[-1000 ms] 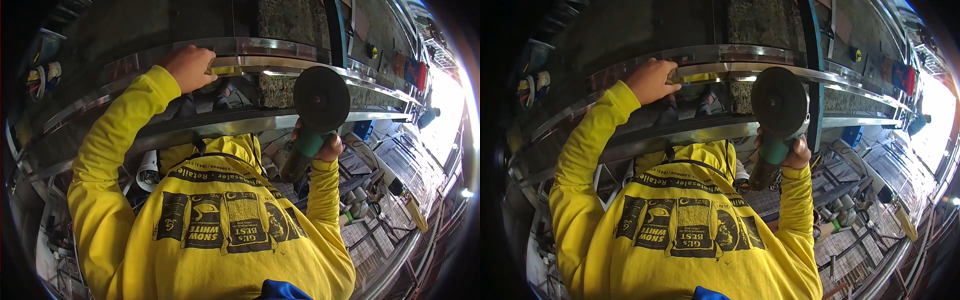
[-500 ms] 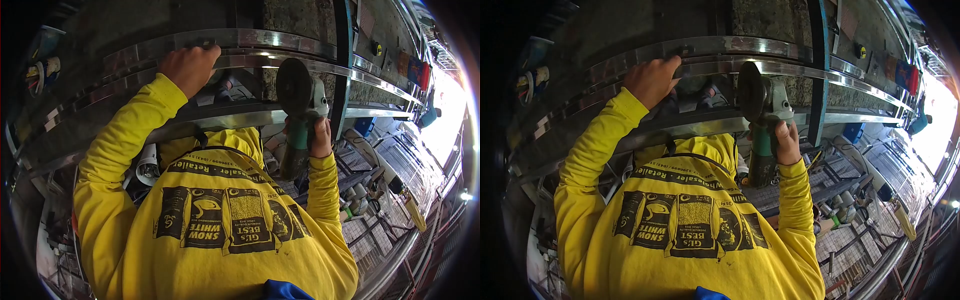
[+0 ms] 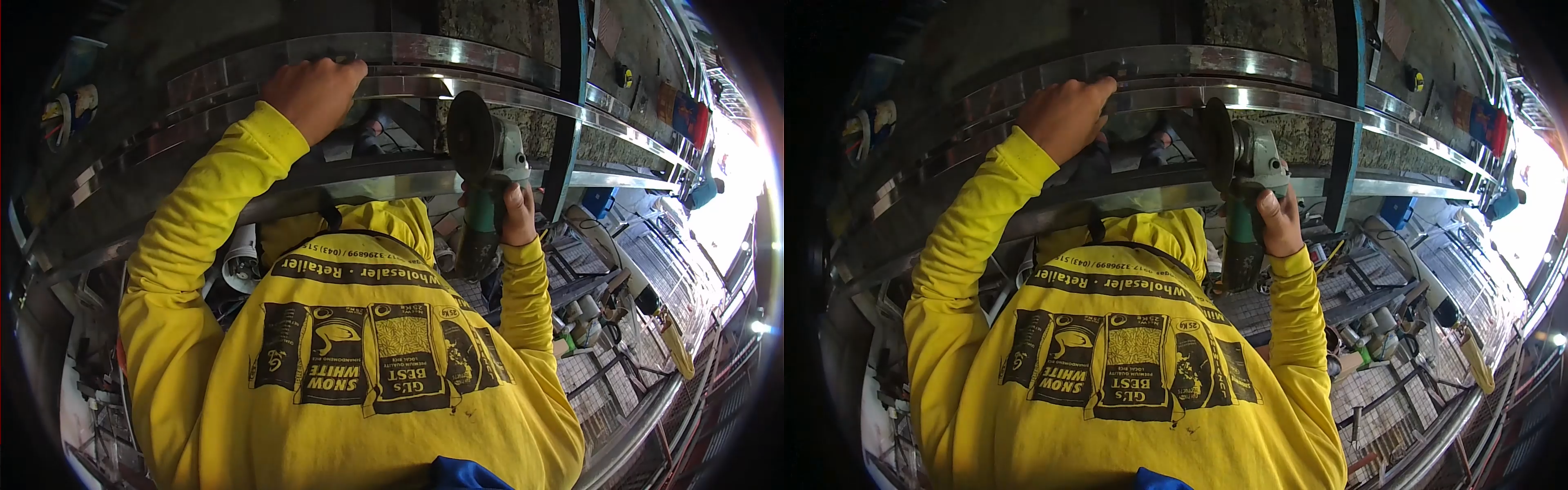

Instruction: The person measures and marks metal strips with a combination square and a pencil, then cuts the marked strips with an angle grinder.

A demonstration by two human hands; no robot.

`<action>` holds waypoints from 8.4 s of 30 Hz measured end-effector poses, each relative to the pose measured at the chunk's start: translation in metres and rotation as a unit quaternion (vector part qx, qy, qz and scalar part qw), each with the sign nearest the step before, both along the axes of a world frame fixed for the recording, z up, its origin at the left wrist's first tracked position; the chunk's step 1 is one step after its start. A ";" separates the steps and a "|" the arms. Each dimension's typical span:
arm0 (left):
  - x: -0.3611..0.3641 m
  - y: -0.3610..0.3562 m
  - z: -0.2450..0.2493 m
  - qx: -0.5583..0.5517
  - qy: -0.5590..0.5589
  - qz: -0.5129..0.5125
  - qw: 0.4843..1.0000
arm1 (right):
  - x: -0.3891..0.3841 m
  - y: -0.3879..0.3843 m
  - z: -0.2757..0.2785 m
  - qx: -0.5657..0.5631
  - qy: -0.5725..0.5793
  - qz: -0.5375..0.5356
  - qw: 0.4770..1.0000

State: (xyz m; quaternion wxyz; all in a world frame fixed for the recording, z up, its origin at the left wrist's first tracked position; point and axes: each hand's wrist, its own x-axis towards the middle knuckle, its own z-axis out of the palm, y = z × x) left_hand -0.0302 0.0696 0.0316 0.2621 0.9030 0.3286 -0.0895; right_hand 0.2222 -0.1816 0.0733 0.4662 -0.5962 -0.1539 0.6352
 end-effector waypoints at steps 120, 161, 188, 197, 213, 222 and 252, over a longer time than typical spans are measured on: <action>-0.001 -0.012 -0.013 0.074 -0.083 0.029 0.993 | 0.000 0.035 0.033 -0.045 -0.070 -0.025 0.996; -0.001 -0.010 -0.015 0.063 -0.065 0.020 0.996 | 0.003 0.038 0.035 -0.057 -0.039 -0.001 0.998; -0.001 -0.009 -0.014 0.024 -0.077 0.024 0.996 | -0.001 0.045 0.041 -0.063 -0.062 -0.016 0.996; -0.001 -0.010 -0.012 0.062 -0.065 0.014 0.996 | 0.002 0.042 0.038 -0.072 -0.043 -0.009 0.996; -0.001 -0.009 -0.013 0.022 -0.061 0.020 0.998 | -0.002 0.046 0.041 -0.063 -0.069 -0.007 0.996; 0.001 -0.012 -0.012 0.059 -0.069 0.031 0.995 | 0.000 0.046 0.039 -0.060 -0.050 -0.007 0.997; 0.002 -0.010 -0.013 0.037 -0.045 0.023 0.998 | 0.003 0.053 0.039 -0.055 -0.056 0.010 0.997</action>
